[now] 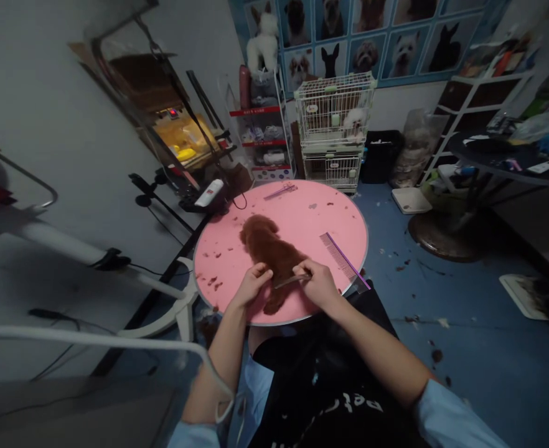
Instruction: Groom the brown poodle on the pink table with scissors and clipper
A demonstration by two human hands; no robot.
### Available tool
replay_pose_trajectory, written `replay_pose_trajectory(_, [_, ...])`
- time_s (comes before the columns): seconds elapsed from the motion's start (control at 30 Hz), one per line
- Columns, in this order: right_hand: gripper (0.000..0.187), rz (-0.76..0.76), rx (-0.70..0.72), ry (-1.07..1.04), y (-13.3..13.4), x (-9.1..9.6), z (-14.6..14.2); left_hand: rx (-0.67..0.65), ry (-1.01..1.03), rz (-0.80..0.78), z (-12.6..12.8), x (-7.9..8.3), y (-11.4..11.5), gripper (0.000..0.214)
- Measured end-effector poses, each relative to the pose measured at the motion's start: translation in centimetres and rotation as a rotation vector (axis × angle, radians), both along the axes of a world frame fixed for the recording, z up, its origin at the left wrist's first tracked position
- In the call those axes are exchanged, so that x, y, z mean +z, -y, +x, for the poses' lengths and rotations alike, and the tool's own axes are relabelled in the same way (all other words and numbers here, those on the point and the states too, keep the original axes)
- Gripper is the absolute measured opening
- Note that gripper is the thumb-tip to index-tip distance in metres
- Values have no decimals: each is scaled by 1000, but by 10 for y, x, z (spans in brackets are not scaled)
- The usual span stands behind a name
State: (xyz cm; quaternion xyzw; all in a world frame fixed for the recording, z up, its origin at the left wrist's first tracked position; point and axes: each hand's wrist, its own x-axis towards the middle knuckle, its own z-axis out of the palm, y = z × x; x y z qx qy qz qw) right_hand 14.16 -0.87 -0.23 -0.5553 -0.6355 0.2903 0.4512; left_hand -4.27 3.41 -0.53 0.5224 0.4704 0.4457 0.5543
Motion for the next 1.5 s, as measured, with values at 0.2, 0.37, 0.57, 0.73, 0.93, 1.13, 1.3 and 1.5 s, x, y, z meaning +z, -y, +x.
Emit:
replay_pose_trajectory(0.2, [14,-29,-33,35,-22,14,29,-107,-252,104,-7,14,-16,28])
replay_pose_trajectory(0.37, [17,-169,14,116,-34,3,23,-183,-364,159,-10,8,-21,30])
replay_pose_trajectory(0.57, [13,-97,42,154,-43,42,32,-41,-800,661,2,44,-23,26])
replay_pose_trajectory(0.73, [14,-70,105,161,-51,72,28,-445,-951,836,46,88,-49,22])
replay_pose_trajectory(0.93, [15,-140,21,-156,-60,56,37,-893,-957,681,62,97,-80,21])
replay_pose_trajectory(1.13, [13,-465,31,-619,-18,6,36,-792,-860,446,65,102,-82,24])
replay_pose_trajectory(1.3, [46,-652,148,-868,23,-31,3,-654,-779,498,59,95,-84,22])
replay_pose_trajectory(1.5, [42,-502,83,-776,32,-50,-36,-393,-751,641,52,85,-76,23])
